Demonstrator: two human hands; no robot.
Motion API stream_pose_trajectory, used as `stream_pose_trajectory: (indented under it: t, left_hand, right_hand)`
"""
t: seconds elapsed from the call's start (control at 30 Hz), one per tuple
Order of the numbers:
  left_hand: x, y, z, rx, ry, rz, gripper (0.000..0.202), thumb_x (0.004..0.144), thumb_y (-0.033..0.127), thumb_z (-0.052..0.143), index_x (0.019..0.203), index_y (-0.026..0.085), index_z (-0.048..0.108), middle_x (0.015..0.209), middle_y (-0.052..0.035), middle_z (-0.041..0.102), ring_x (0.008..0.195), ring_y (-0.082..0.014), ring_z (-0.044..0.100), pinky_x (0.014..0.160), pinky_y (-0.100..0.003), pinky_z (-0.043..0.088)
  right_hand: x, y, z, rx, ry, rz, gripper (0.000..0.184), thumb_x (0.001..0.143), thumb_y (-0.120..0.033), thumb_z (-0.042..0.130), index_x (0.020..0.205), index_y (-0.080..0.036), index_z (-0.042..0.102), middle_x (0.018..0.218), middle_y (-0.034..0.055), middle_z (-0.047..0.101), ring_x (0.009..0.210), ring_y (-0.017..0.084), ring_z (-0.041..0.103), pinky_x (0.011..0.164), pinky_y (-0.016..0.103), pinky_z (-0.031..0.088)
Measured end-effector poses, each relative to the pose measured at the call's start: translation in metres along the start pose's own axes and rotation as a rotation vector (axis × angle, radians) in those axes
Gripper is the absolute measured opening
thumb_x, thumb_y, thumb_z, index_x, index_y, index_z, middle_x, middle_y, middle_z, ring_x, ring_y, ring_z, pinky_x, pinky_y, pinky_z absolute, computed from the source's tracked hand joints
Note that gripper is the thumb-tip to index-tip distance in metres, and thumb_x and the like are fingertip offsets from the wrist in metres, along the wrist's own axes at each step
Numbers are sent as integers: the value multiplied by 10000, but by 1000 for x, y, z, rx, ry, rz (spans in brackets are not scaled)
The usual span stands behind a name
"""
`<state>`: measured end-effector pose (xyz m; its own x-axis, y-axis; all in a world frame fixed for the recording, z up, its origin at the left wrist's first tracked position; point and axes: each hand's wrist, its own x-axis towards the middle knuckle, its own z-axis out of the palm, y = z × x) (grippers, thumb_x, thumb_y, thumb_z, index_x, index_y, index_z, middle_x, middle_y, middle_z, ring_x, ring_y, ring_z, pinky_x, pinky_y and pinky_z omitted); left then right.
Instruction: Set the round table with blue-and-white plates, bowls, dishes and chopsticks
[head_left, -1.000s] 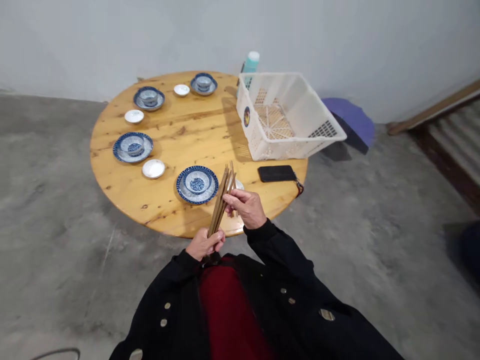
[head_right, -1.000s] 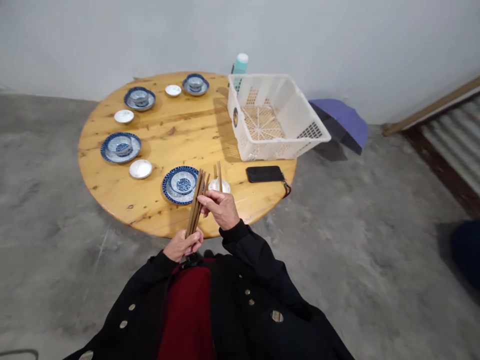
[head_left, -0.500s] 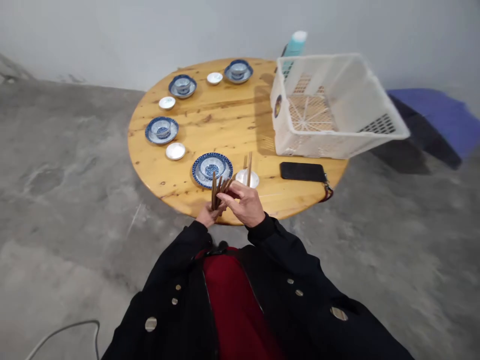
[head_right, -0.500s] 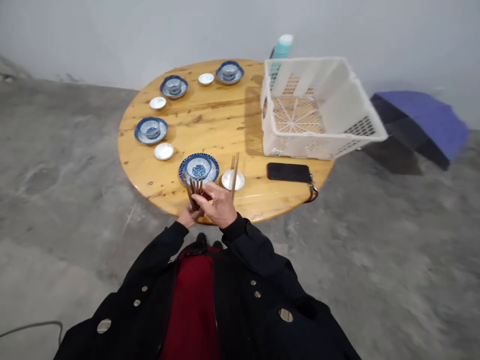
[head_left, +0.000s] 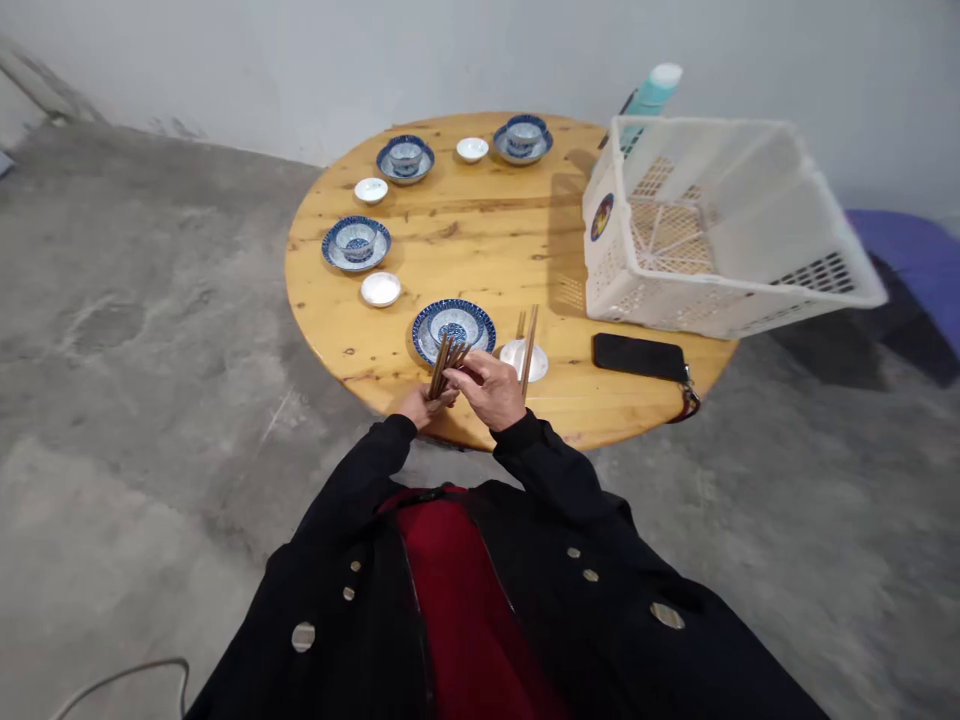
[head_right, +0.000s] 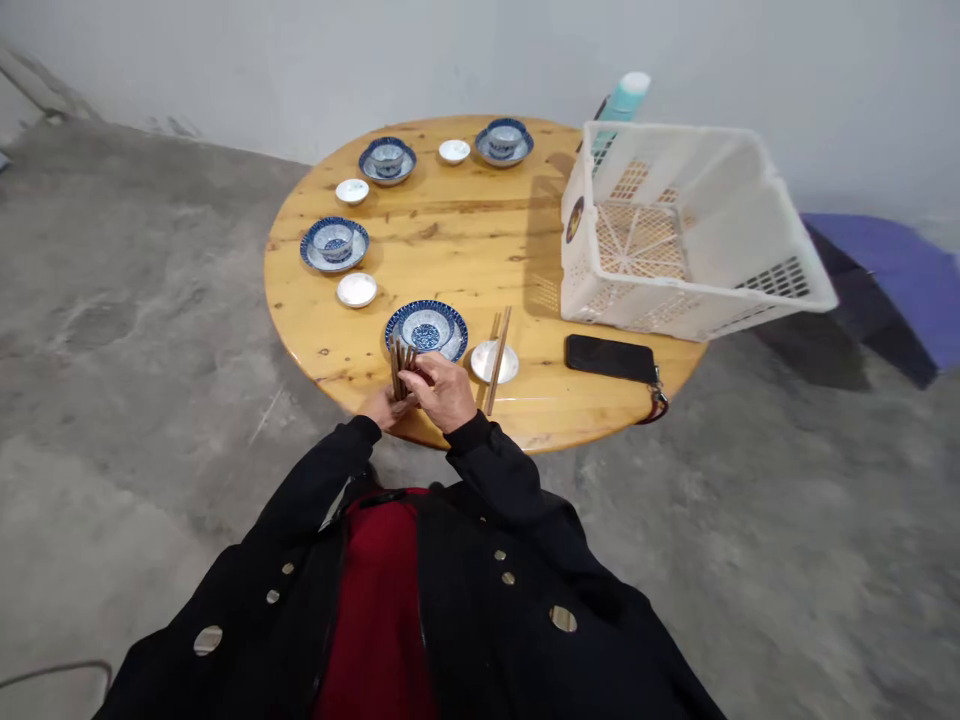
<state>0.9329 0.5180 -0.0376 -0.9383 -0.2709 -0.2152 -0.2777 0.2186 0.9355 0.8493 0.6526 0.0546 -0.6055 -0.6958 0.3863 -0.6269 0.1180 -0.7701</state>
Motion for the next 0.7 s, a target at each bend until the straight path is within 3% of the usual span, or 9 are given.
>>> stream_pose_trajectory:
  t: [0.33, 0.5, 0.7]
  left_hand:
    - [19, -27, -10, -166, -184, 19, 516, 729, 655, 682, 678, 146, 615, 664, -48, 642, 647, -154, 588, 641, -275, 487]
    - [20, -31, -10, -220, -260, 6, 527, 723, 673, 666, 687, 152, 601, 631, -25, 625, 609, -139, 580, 612, -258, 472]
    - [-13, -2, -32, -138, -268, 40, 399, 823, 555, 618, 755, 162, 619, 565, 11, 609, 518, -115, 538, 525, -229, 408]
  right_hand:
    - [7, -18, 10, 19, -6, 7, 160, 939, -273, 504, 871, -200, 628, 802, 45, 594, 741, 173, 592, 669, 291, 482]
    - [5, -24, 15, -29, 83, 44, 175, 922, -284, 528, 838, -193, 652, 766, 52, 632, 715, 174, 626, 677, 299, 511]
    - [12, -30, 5, 217, 304, 358, 271, 855, -431, 639, 724, -193, 653, 591, 6, 612, 509, 140, 579, 518, 275, 515]
